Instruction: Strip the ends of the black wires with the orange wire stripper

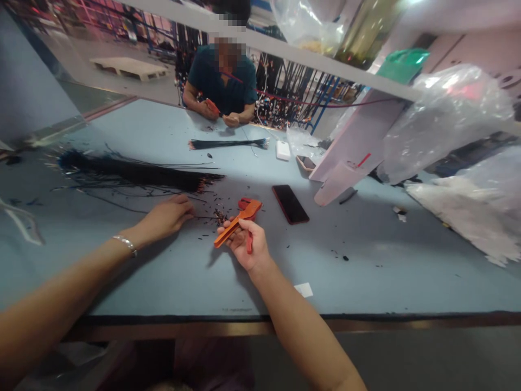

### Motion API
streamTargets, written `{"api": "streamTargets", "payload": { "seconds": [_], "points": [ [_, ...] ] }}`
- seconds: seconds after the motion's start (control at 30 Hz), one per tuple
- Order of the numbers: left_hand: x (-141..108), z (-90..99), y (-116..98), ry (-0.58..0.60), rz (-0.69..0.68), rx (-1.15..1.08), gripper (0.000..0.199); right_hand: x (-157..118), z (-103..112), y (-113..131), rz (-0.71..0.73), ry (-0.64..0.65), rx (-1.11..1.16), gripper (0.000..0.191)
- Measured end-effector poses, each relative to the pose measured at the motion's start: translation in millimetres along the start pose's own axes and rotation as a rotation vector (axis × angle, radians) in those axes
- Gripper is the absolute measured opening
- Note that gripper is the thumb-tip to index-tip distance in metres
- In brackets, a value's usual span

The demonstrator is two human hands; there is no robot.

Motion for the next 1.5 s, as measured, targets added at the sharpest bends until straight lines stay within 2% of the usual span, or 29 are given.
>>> {"api": "streamTargets", "payload": {
  "seconds": [0.1, 0.2, 0.3, 0.4, 0.53, 0.67, 0.93, 1.07, 1.37, 1.5],
  "points": [
    [-2, 10.9, -3, -0.061, 0.033, -0.025, 0.023, -2, -4, 2, 0.024, 0.045, -0.054, 0.014],
    [-9, 32.2, 6, -0.228, 0.196, -0.317, 0.019, -8, -16, 6, 0.061, 0.15, -0.112, 0.018],
    [-16, 48.3, 6, -0.382, 0.189, -0.546, 0.019, -17, -31, 7, 0.101, 0.264, -0.191, 0.022],
    [-21, 50.2, 8, -0.454, 0.17, -0.666, 0.027, -23, -42, 4, 0.114, 0.336, -0.275, 0.025],
    [-25, 43.2, 15, -0.485, 0.158, -0.743, 0.026, -25, -48, -5, 0.085, 0.399, -0.345, 0.029],
    [-29, 43.3, 18, -0.507, 0.123, -0.694, 0.023, -25, -48, -14, 0.035, 0.428, -0.324, 0.028],
    [-33, 50.1, -1, -0.463, -0.021, -0.657, 0.026, -28, -49, -21, 0.005, 0.423, -0.369, 0.028],
    [-34, 53.7, -3, -0.479, -0.003, -0.645, 0.03, -30, -52, -22, 0.009, 0.441, -0.401, 0.031],
    [-35, 55.5, -2, -0.476, -0.04, -0.532, 0.025, -33, -56, -20, 0.027, 0.462, -0.425, 0.032],
    [-35, 51.2, -6, -0.448, -0.069, -0.601, 0.026, -32, -53, -22, 0.028, 0.458, -0.434, 0.03]
  ]
}}
Point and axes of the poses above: each hand's wrist, its own x-axis towards the middle knuckle, its own z-axis out of the back of the hand, y = z × x, the point moved 9 cm from there along x, towards the middle knuckle, and after that the axes turned 15 degrees about -x, right-handed, at the moved point
